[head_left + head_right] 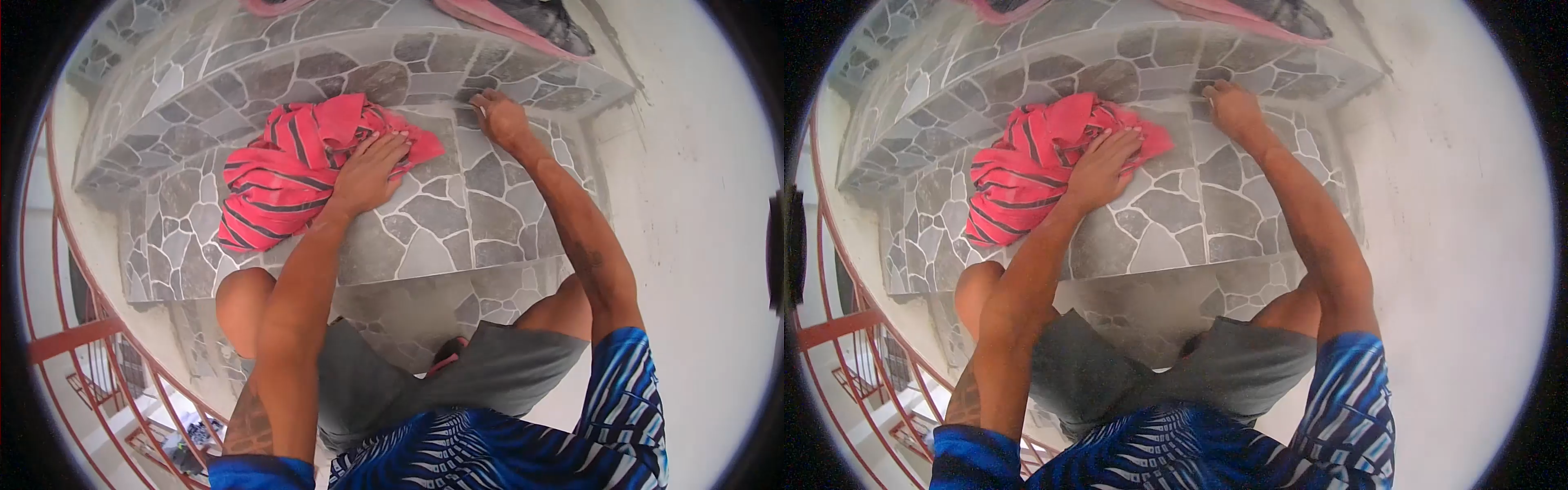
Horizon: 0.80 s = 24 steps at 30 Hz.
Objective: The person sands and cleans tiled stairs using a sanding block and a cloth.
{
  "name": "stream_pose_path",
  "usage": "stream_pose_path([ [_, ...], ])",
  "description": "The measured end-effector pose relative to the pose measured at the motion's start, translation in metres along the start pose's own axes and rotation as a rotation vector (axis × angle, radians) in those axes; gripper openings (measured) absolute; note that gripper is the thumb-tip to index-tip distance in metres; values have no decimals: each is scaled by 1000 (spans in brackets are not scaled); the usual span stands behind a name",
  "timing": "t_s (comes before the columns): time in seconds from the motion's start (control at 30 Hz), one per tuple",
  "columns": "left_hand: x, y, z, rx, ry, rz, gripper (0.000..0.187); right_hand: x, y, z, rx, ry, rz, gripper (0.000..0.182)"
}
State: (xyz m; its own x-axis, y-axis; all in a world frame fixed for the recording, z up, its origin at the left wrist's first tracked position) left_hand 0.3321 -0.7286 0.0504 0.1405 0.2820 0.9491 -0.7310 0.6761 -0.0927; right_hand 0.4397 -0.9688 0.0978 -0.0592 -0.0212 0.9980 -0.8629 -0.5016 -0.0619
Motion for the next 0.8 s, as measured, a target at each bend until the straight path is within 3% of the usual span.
stream_pose_path([
  [0.17, 0, 2, -2, -14, 52, 61, 70, 5, 0, -17, -51, 19, -6, 29],
  [0.27, -7, 0, -7, 11, 52, 28, 69, 2, 4, -28, 91, 155, 105, 24],
  [0.37, -5, 0, -6, 16, 22, 38, 65, -11, 1, -27, 145, 159, 67, 26],
  [0.8, -7, 0, -3, 44, 37, -12, 69, -7, 1, -8, 165, 143, 65, 35],
])
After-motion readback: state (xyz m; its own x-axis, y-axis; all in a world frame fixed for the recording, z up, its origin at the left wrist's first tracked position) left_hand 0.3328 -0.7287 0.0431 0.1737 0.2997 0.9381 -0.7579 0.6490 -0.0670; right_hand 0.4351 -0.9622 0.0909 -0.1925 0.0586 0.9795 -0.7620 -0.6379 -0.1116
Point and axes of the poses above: each hand's wrist, its own y-axis away from the middle knuckle, its own x-axis out of the back of the hand, z = x × y, the point moved 7 cm from there along -y, towards the middle knuckle, and after that the axes turned 15 degrees about -z, right-handed, at the moved point
